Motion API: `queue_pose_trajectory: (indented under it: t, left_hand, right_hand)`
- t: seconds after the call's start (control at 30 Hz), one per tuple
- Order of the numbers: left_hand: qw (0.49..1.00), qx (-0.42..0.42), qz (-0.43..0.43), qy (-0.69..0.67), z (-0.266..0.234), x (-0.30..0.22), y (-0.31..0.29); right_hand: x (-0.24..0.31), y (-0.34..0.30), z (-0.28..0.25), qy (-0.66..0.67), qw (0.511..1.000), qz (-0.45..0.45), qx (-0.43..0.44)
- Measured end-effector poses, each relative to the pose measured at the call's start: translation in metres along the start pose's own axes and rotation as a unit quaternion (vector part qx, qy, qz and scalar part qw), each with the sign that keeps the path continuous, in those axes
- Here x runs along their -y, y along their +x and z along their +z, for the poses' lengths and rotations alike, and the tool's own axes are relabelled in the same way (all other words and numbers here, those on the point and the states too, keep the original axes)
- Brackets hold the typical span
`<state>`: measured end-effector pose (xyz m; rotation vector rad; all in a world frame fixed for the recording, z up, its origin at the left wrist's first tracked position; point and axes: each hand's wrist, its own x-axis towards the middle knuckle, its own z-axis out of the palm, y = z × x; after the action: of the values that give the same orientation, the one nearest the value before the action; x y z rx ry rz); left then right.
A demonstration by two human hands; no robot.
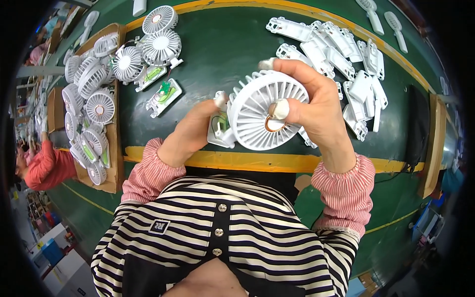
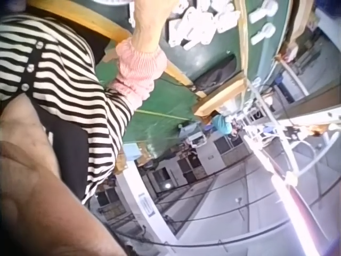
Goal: The person assembles portable electric fans by fitting the fan heads, circuit boards, and batteries into handle casings, snapping the casing covers on by hand, turning the fans on to test them, and placing the assembled fans onto the conveyor belt.
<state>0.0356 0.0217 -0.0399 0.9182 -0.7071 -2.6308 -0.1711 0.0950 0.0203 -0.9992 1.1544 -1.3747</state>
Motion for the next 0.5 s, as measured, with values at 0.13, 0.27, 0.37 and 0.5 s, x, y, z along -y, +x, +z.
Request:
queue_pose_trajectory:
  t: [0.13,0.27,0.37,0.5]
  left_hand:
    - [0.996,-0.055,0.042,0.063,0.001,0.005,0.002]
    - [0.988,-0.030,0.041,0.143,0.007,-0.001,-0.004]
    - [0.985,0.000,0.051,0.163,0.013,0.001,-0.004]
    - [0.980,0.013,0.052,0.192,0.011,0.001,-0.004]
  right_hand:
    - [-0.008,0.024,-0.008,-0.071,0.997,0.007,0.005]
    - [-0.015,0.053,0.002,-0.132,0.990,0.050,-0.029]
    - [-0.027,0.065,0.009,-0.170,0.982,0.073,0.018]
    - [-0.030,0.072,0.011,-0.220,0.971,0.068,0.065]
